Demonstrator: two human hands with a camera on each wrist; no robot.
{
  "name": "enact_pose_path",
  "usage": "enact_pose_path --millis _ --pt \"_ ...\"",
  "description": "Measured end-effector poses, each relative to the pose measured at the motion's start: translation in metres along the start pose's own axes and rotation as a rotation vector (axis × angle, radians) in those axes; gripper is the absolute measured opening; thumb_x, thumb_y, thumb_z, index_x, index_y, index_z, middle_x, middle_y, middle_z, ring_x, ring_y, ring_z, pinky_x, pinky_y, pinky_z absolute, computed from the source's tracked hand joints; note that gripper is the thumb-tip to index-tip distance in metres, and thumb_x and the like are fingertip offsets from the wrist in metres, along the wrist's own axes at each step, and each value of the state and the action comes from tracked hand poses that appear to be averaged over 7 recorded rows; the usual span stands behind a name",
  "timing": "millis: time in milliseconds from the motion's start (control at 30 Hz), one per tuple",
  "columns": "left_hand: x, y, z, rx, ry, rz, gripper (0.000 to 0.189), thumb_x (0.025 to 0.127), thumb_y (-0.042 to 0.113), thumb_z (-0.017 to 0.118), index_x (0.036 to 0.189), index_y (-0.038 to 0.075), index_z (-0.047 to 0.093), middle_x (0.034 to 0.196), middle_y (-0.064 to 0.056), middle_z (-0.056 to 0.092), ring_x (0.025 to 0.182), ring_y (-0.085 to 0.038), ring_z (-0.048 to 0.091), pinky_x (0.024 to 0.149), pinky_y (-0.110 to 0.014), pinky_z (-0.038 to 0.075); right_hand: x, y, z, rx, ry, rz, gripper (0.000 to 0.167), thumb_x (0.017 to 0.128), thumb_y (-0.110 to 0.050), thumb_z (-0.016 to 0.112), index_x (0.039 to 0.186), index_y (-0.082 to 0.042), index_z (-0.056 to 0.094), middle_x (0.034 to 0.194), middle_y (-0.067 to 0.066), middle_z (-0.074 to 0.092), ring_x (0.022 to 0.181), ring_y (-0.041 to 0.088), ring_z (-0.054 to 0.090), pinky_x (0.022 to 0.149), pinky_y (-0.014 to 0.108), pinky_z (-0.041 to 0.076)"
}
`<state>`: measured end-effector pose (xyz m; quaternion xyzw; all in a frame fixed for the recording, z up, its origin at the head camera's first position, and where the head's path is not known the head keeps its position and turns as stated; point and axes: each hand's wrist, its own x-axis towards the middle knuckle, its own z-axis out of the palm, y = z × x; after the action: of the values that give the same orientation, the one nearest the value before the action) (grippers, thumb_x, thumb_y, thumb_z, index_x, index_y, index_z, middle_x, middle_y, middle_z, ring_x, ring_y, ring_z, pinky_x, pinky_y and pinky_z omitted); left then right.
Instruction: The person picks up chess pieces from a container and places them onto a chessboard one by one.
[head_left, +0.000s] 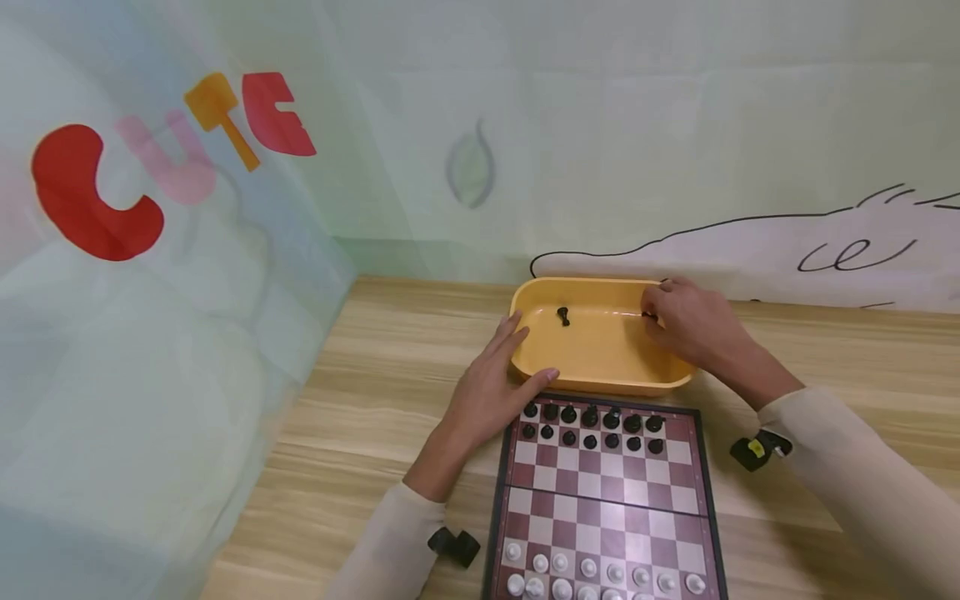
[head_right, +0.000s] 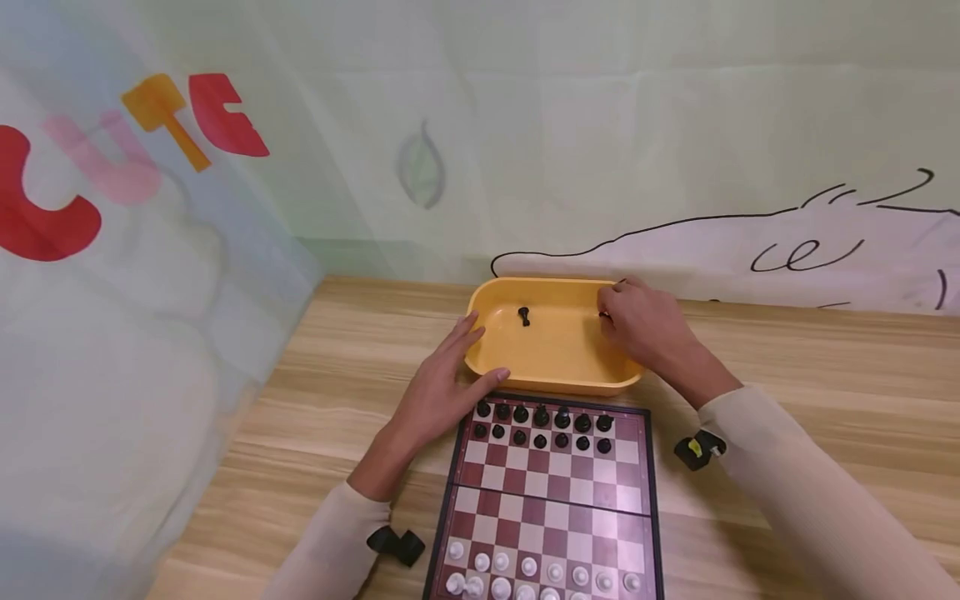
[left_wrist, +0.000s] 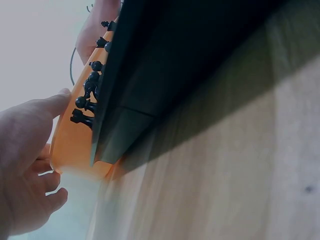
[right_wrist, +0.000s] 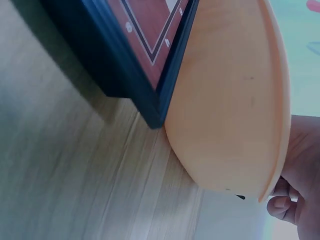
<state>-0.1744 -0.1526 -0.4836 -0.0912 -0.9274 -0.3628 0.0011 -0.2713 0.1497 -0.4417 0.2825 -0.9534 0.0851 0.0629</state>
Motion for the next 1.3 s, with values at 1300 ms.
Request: enact_pose_path --millis 1300 --pt "0.000 0.000 0.001 -0.015 0.002 -0.001 0.087 0.098 0.066 0.064 0.162 0.011 0.045 0.177 0.002 0.025 0.164 -0.026 0.024 0.126 -0.056 0.035 -0.032 -0.015 -0.020 0.158 0.003 0.142 0.013 0.095 -0.020 0.077 0.102 -0.009 0.076 0.104 0.014 0.082 0.063 0.018 0.058 0.054 0.030 0.040"
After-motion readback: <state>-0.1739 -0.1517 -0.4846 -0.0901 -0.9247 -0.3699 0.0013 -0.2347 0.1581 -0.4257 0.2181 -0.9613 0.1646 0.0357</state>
